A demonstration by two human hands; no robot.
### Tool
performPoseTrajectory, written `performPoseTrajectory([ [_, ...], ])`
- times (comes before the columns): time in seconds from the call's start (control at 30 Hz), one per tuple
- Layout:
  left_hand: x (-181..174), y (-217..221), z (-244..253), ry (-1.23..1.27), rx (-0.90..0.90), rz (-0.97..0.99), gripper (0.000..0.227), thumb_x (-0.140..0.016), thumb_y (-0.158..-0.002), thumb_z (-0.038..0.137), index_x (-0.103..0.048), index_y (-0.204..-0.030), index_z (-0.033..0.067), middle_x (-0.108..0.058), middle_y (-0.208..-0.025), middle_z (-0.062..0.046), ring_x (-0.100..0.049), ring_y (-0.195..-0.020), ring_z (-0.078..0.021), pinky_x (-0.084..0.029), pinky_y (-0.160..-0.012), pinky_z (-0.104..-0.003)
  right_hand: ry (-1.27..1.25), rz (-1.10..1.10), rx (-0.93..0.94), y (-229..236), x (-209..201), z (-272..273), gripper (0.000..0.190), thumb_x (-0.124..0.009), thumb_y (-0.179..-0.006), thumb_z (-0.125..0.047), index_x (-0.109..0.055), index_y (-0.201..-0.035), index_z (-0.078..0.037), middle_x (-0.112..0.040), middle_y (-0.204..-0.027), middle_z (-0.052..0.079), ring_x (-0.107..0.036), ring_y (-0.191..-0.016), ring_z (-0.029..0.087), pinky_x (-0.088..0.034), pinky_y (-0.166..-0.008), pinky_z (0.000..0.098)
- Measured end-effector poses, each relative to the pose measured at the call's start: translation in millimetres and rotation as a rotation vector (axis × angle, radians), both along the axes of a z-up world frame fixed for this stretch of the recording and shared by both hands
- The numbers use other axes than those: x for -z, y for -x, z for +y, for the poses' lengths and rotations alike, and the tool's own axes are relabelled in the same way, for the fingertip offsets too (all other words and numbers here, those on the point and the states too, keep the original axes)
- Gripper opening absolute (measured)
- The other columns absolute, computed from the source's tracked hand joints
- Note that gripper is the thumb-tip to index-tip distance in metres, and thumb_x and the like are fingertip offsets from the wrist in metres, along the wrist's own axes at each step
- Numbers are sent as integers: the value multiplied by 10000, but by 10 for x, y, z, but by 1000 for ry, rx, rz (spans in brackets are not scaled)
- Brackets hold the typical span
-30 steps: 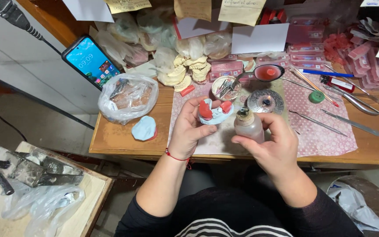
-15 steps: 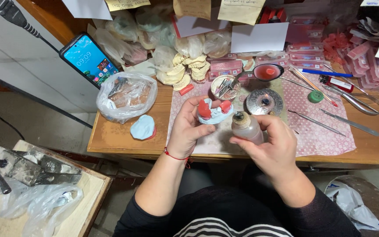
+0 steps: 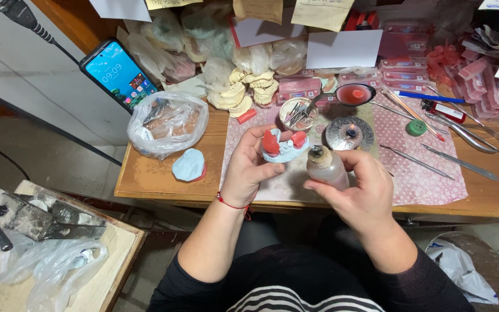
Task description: The person is working on a dental prosthetic, specifically a pink gum base. They use a metal tool to cut and shape small pieces of pink material, then attach them to the base. They also use a spray bottle to apply liquid to the prosthetic during the process.
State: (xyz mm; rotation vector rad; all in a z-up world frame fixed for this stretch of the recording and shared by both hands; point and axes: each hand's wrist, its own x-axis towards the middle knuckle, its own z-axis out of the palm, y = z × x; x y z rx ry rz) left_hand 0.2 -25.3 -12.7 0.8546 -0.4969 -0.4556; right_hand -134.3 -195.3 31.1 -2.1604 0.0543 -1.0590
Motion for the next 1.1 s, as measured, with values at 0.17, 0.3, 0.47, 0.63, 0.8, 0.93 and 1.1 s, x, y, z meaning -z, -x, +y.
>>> performPoseTrajectory([
  [0.17,25,-10,-5,0,6,-6,881,-934,-662,57,-494,-1426,30,-700,-1278,-211,-693,-1138,-182,-585,-920,-267,-65,2,1,24,87,-75,585,-1027,-633,-221,-721,-1094,-30,-676,-794,82,-655,-744,239,-522,-797,368],
  [0.3,51,-29,-11,1,4,-4,880,-936,-661,65,-497,-1422,34,-697,-1282,-212,-693,-1141,-188,-586,-920,-271,-150,-12,-30,63,143,-180,657,-1027,-628,-200,-690,-1157,-5,-662,-826,83,-615,-769,185,-511,-851,341],
  [0.47,53,-39,-6,41,-65,-25,873,-941,-658,40,-471,-1394,32,-684,-1284,-235,-687,-1164,-234,-583,-937,-289,-287,-10,-144,93,204,-196,759,-998,-633,-158,-589,-1240,43,-654,-956,114,-608,-836,161,-511,-891,329],
  [0.63,47,-45,-12,76,-192,-65,872,-941,-667,4,-426,-1369,57,-695,-1236,-225,-696,-1138,-231,-594,-926,-291,-212,-3,-128,48,178,5,800,-1035,-585,-199,-602,-1211,48,-613,-933,104,-597,-823,170,-496,-871,318],
  [0.8,9,-5,1,35,-372,-194,900,-956,-666,22,-374,-1352,71,-708,-1168,-217,-704,-1100,-233,-585,-913,-307,-56,12,-124,-65,48,290,744,-1055,-554,-291,-667,-1113,11,-635,-870,90,-606,-769,191,-502,-795,340],
  [0.93,-83,9,91,-52,-493,-313,864,-942,-715,62,-350,-1343,66,-722,-1134,-204,-704,-1078,-232,-567,-936,-345,47,-2,-97,-167,32,387,663,-1048,-596,-293,-695,-1082,-12,-655,-856,85,-633,-770,226,-522,-787,360],
  [1.1,-157,36,108,-117,-564,-383,872,-962,-691,115,-364,-1323,60,-734,-1116,-204,-727,-1055,-259,-573,-929,-379,73,5,-64,-185,119,329,615,-1052,-631,-244,-696,-1069,0,-646,-843,92,-615,-754,240,-505,-760,362],
])
